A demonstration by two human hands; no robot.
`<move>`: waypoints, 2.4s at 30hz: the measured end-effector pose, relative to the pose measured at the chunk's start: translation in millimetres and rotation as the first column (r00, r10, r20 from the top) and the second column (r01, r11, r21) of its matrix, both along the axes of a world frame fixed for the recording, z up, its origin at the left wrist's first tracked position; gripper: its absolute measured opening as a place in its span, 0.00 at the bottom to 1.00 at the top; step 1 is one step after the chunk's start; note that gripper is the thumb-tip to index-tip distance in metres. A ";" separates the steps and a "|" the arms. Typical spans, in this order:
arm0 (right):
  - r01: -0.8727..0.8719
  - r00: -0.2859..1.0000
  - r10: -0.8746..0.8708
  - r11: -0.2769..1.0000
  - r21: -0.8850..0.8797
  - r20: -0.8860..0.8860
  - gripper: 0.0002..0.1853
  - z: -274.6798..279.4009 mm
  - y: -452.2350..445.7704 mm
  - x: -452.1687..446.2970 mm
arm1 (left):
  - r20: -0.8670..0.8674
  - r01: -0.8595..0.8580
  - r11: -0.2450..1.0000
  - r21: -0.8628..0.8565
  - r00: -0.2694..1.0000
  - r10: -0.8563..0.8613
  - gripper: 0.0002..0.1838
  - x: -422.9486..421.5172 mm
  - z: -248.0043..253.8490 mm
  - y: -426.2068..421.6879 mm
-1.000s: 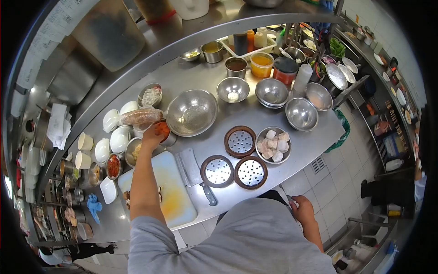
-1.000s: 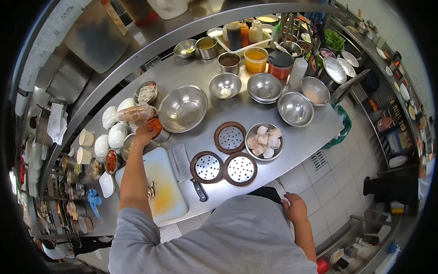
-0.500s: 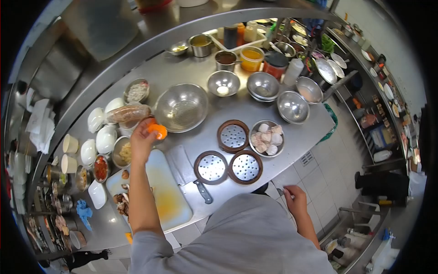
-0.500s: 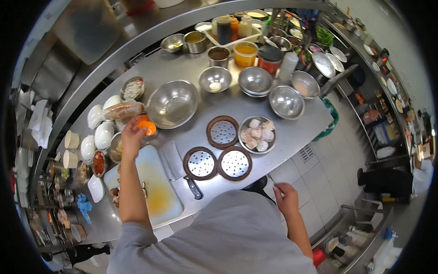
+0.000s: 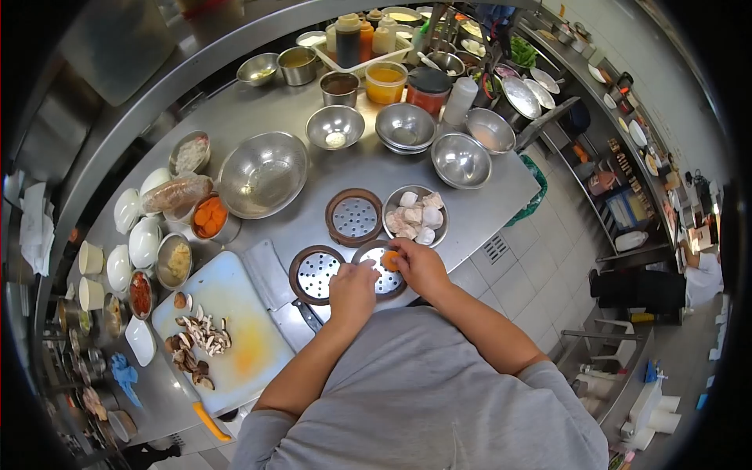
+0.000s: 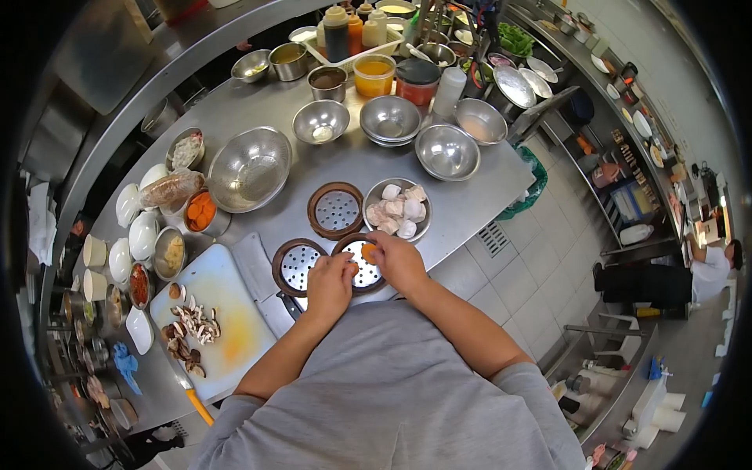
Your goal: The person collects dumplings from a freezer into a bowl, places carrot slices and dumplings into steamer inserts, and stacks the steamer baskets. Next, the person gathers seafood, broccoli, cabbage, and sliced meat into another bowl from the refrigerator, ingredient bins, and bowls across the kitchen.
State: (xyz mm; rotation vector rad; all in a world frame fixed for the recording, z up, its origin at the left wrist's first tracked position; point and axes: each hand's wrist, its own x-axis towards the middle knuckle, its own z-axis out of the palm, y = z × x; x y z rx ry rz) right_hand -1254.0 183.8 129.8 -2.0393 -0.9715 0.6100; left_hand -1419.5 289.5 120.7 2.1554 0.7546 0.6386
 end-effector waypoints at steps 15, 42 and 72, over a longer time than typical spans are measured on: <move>-0.213 0.827 0.057 0.952 0.219 0.560 0.17 5.7 8.3 5.1 | -0.013 -0.307 0.842 0.443 0.937 0.348 0.06 -38.5 5.1 161.4; -0.012 0.909 -0.071 0.980 0.197 0.410 0.12 -0.7 -53.2 8.0 | -0.015 -0.629 0.672 0.390 0.726 0.688 0.10 -123.3 13.0 280.7; -0.257 0.892 0.189 0.959 0.117 0.411 0.07 0.5 -40.6 3.0 | -0.564 -0.269 0.846 0.461 0.647 0.513 0.20 -143.6 -7.7 355.8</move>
